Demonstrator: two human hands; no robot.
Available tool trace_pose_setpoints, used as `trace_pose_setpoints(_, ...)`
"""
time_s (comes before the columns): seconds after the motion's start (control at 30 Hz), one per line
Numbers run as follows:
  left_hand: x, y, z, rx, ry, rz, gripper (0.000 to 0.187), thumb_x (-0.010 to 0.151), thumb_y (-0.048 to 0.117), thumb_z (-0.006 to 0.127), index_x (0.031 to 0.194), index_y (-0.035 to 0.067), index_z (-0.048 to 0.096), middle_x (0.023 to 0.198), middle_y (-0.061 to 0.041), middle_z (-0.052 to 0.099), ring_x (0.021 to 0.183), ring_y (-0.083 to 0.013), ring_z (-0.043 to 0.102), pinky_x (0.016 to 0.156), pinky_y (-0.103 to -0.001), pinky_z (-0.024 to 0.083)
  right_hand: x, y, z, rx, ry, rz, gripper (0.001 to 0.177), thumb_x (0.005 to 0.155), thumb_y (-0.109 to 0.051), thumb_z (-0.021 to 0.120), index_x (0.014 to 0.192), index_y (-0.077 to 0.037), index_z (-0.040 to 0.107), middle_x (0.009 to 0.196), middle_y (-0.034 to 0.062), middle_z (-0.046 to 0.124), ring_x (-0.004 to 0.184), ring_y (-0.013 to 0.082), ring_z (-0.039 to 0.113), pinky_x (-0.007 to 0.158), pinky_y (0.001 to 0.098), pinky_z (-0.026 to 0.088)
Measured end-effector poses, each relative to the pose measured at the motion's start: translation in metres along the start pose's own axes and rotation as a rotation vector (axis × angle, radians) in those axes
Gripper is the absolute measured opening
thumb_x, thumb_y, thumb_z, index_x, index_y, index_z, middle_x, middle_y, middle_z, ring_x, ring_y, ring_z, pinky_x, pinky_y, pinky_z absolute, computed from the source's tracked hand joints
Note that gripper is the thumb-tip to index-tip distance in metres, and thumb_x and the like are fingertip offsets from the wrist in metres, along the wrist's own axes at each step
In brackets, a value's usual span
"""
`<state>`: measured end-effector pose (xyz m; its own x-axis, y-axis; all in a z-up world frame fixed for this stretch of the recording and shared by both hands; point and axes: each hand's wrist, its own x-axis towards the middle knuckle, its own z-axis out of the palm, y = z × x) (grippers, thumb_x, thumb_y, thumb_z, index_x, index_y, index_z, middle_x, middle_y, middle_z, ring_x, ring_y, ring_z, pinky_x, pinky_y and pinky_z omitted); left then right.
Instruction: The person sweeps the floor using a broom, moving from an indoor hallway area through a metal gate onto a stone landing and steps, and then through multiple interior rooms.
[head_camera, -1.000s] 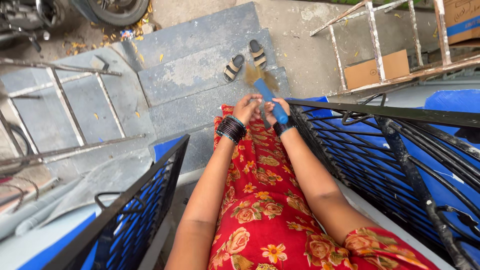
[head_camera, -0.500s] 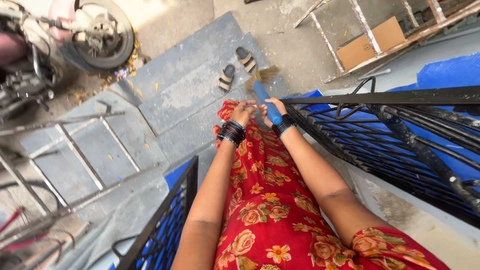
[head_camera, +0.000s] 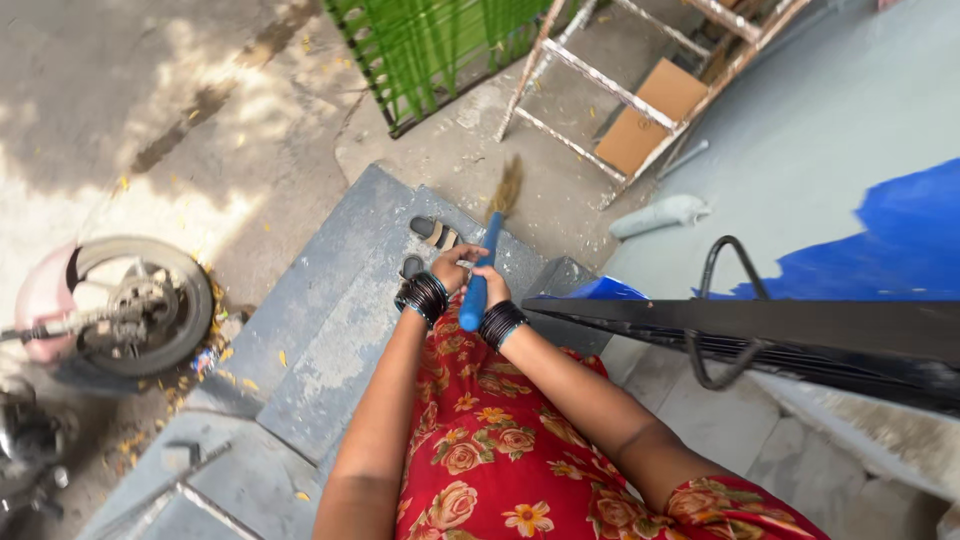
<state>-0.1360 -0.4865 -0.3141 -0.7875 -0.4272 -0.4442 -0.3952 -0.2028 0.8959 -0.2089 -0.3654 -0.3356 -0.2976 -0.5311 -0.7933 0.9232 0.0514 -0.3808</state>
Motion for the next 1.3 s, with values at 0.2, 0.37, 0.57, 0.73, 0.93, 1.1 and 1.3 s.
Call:
trace_pose_setpoints(0.2, 0.050, -0.003, -0.006, -0.099, -0.256, 0.111, 0.047, 0.087, -0.009, 0.056, 0.130, 0.007, 0.067, 0.119, -0.011, 0.072, 0.101, -0.0118, 0.068, 0.086, -0.024, 0.055, 0.026, -0.049, -0.001, 0.334, -0.090, -0.013, 0.024, 0.087, -0.018, 0.061, 0.106, -0.003, 0.065, 0.079, 0.0052, 0.065, 0.060, 0.0144, 0.063, 0.055, 0.0273, 0.056)
trace_pose_setpoints(0.37, 0.051, -0.015, 0.010, -0.011, -0.477, 0.028, 0.057, 0.084, -0.009, 0.048, 0.138, 0.008, 0.059, 0.119, -0.010, 0.066, 0.109, -0.0149, 0.063, 0.079, -0.027, 0.053, -0.007, -0.070, -0.076, 0.485, -0.141, 0.128, 0.027, 0.084, -0.024, 0.066, 0.092, -0.003, 0.052, 0.073, 0.0055, 0.061, 0.056, 0.0146, 0.062, 0.049, 0.0258, 0.054)
trace_pose_setpoints(0.57, 0.031, 0.008, 0.039, 0.186, -0.641, -0.183, 0.059, 0.089, -0.003, 0.054, 0.146, 0.012, 0.048, 0.114, -0.012, 0.066, 0.096, -0.0178, 0.065, 0.081, -0.032, 0.055, -0.035, -0.017, -0.083, 0.468, -0.044, -0.133, 0.026, 0.087, -0.022, 0.066, 0.107, -0.008, 0.056, 0.081, 0.0048, 0.061, 0.060, 0.0111, 0.062, 0.053, 0.0243, 0.054)
trace_pose_setpoints(0.73, 0.025, 0.023, 0.046, 0.234, -0.696, -0.159, 0.064, 0.087, 0.001, 0.061, 0.148, 0.011, 0.044, 0.107, -0.011, 0.070, 0.094, -0.0137, 0.069, 0.086, -0.030, 0.056, -0.031, -0.010, -0.080, 0.550, -0.033, -0.127, 0.027, 0.088, -0.022, 0.065, 0.104, -0.005, 0.052, 0.082, 0.0057, 0.062, 0.063, 0.0128, 0.062, 0.055, 0.0244, 0.055)
trace_pose_setpoints(0.93, 0.047, 0.028, 0.044, 0.292, -0.735, -0.250, 0.063, 0.092, 0.004, 0.061, 0.151, 0.008, 0.041, 0.096, -0.010, 0.066, 0.086, -0.0169, 0.066, 0.082, -0.033, 0.056, -0.016, -0.030, -0.092, 0.609, 0.048, -0.127, 0.032, 0.090, -0.021, 0.065, 0.107, 0.003, 0.052, 0.085, 0.0075, 0.061, 0.065, 0.0129, 0.063, 0.057, 0.0243, 0.056)
trace_pose_setpoints(1.1, 0.099, 0.005, 0.059, 0.167, -0.720, -0.172, 0.063, 0.091, 0.002, 0.062, 0.151, 0.006, 0.042, 0.096, -0.013, 0.069, 0.087, -0.0177, 0.067, 0.082, -0.033, 0.057, 0.004, -0.066, -0.093, 0.634, 0.033, -0.128, 0.032, 0.088, -0.021, 0.067, 0.108, 0.000, 0.052, 0.084, 0.0073, 0.061, 0.064, 0.0132, 0.063, 0.054, 0.0247, 0.055)
trace_pose_setpoints(1.3, 0.163, -0.027, 0.075, 0.222, -0.660, -0.088, 0.061, 0.090, 0.003, 0.063, 0.148, 0.007, 0.045, 0.104, -0.015, 0.073, 0.093, -0.0196, 0.072, 0.083, -0.033, 0.061, 0.016, -0.085, -0.093, 0.674, 0.047, -0.172, 0.037, 0.087, -0.020, 0.068, 0.116, -0.004, 0.049, 0.084, 0.0075, 0.061, 0.065, 0.0124, 0.063, 0.053, 0.0238, 0.054)
